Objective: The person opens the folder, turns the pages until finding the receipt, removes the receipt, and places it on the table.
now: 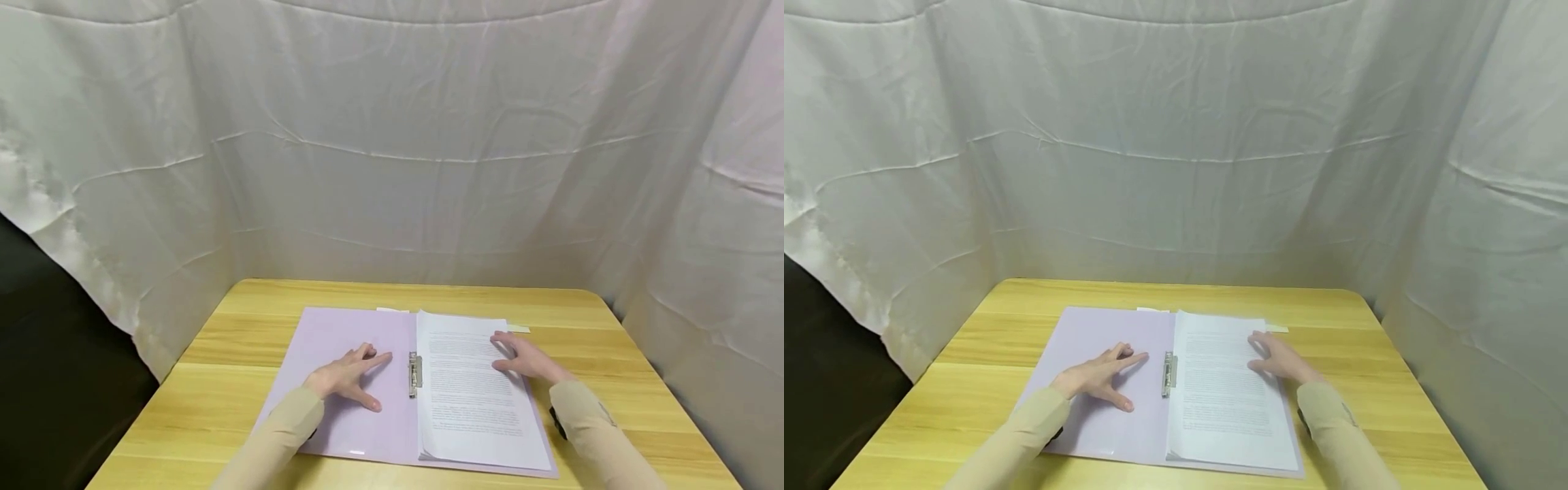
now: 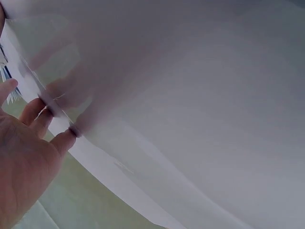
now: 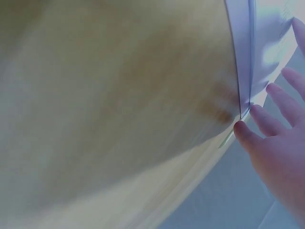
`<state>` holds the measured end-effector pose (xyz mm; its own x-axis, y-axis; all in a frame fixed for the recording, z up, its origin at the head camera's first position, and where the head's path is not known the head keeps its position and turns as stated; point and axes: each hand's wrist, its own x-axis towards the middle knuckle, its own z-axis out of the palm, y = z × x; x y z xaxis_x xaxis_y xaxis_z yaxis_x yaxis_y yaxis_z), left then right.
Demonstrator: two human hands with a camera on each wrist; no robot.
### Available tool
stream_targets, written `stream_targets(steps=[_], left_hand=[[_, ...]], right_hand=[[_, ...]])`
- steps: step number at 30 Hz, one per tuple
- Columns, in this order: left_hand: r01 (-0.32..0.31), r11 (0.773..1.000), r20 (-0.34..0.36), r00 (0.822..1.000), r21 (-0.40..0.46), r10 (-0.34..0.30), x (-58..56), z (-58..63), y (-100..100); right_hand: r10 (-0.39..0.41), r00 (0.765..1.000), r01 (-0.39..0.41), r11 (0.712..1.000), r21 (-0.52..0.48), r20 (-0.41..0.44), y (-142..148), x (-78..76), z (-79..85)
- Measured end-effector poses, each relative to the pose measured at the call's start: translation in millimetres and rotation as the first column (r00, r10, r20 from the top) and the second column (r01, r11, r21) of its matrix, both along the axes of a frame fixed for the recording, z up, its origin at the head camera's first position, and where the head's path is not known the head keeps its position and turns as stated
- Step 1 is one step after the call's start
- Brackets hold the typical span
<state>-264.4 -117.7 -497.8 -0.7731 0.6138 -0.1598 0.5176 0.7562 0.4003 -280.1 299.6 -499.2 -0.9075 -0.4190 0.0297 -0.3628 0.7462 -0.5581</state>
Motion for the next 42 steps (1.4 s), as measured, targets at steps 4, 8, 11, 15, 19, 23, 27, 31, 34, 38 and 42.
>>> stream_targets(steps=[4, 8, 11, 15, 19, 23, 27, 31, 34, 38, 42], left_hand=[[0.004, 1.000, -0.036, 0.999, 0.014, -0.004, 0.1, 3.2, 1.4], [0.024, 1.000, -0.046, 0.999, -0.004, -0.024, -0.5, 6.5, 5.8], [0.042, 0.999, -0.014, 0.999, -0.026, -0.042, -0.8, 9.4, 11.8], [0.048, 0.998, 0.014, 0.999, -0.043, -0.047, -1.3, 9.1, 23.0], [0.043, 0.999, 0.016, 0.999, -0.034, -0.042, -2.1, 2.1, 33.2], [0.029, 0.999, 0.034, 0.999, -0.032, -0.028, -2.0, -1.2, 39.0], [0.011, 0.999, 0.055, 0.998, -0.045, -0.008, -1.0, -0.2, 42.0], [-0.001, 0.998, 0.068, 0.998, -0.059, 0.005, 0.2, 0.7, 43.4], [-0.005, 0.998, 0.072, 0.997, -0.059, 0.009, 0.9, 0.7, 43.6], [0.000, 0.999, 0.081, 0.997, -0.049, 0.004, 1.3, 0.6, 43.4], [0.003, 0.999, 0.089, 0.996, -0.048, 0.001, 1.1, 0.7, 42.9]], right_hand=[[-0.025, 1.000, 0.025, 1.000, -0.009, -0.013, -0.1, -13.3, -2.2], [-0.075, 0.997, 0.075, 0.997, 0.022, -0.003, 0.4, -23.8, -6.3], [-0.091, 0.996, 0.091, 0.995, 0.051, -0.007, 1.1, -28.6, -9.6], [-0.087, 0.996, 0.089, 0.994, 0.060, -0.031, 0.5, -32.9, -10.8], [-0.103, 0.994, 0.105, 0.993, 0.045, -0.035, -0.9, -35.1, -9.7], [-0.118, 0.987, 0.119, 0.993, 0.004, -0.105, -1.7, -35.8, -9.2], [-0.151, 0.975, 0.149, 0.988, -0.029, -0.160, -3.7, -39.5, -8.8], [-0.222, 0.966, 0.217, 0.975, -0.047, -0.136, -6.0, -45.5, -8.7], [-0.282, 0.952, 0.279, 0.959, -0.041, -0.121, -7.8, -49.5, -9.7], [-0.354, 0.932, 0.349, 0.935, -0.069, -0.083, -8.7, -50.9, -10.7], [-0.385, 0.919, 0.376, 0.921, -0.102, -0.086, -7.4, -51.1, -10.5]])
